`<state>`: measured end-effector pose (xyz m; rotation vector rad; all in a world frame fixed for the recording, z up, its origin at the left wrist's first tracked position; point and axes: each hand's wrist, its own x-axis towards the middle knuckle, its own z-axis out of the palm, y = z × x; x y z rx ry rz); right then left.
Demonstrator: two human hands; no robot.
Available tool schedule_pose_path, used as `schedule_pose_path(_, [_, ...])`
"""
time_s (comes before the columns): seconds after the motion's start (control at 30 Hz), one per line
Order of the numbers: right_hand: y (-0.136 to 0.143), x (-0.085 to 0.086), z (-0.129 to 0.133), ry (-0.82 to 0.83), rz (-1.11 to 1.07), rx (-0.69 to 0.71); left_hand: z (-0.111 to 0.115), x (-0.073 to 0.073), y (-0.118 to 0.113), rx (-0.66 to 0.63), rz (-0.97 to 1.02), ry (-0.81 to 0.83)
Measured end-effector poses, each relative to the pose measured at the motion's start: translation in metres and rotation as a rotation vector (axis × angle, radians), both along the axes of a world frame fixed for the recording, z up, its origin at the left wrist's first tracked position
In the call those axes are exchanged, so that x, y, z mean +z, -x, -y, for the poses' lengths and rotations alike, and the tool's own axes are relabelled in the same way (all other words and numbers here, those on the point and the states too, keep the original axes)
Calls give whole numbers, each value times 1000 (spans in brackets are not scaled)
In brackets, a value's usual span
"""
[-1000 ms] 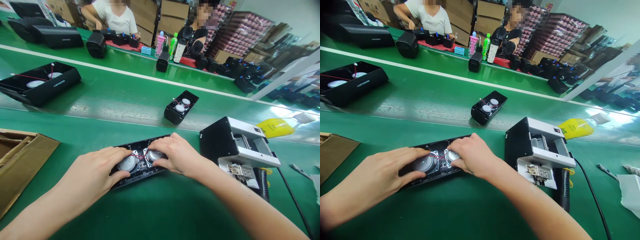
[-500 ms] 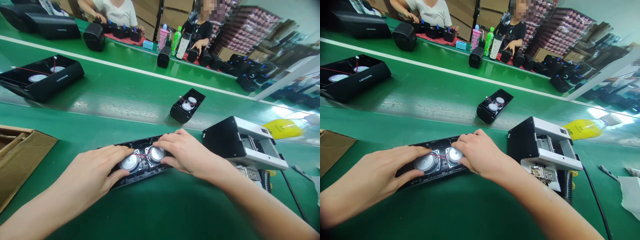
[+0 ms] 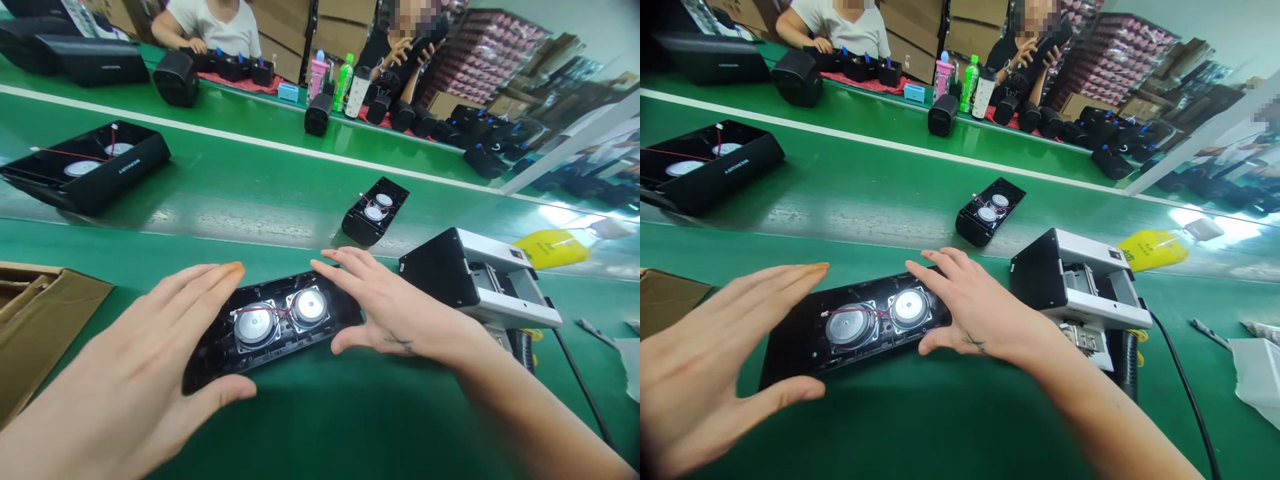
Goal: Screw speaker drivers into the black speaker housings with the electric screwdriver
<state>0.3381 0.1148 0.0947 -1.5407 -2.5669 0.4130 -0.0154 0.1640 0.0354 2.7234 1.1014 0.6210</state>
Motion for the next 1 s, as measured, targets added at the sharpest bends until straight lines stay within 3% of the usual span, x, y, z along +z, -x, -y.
schedule_pose_path(0.07, [1, -5, -2, 87, 32, -29, -4, -8, -2, -61, -65, -59])
schedule_pose_path(0.17, [6, -8, -2, 154, 13, -77, -11, -16, -8, -112, -97, -6])
schedule_pose_path(0.27, [7, -4, 13, 112, -51, -97, -5, -13, -13, -101, -73, 75])
schedule_pose_path(0.47, [-5, -6, 94, -103, -202, -148, 37, 0, -22, -129, -35, 186])
schedule_pose_path(0.67, [-13, -30, 158, -93, -162, -271, 57, -19, -41, -301, -42, 108])
schedule_pose_path(0.8, [-18, -39, 170, -82, -176, -285, 64, -19, -50, -337, -68, 150])
schedule_pose_path(1.0, [-17, -30, 163, -134, -256, -234, 58, 7, -45, -279, -109, 259])
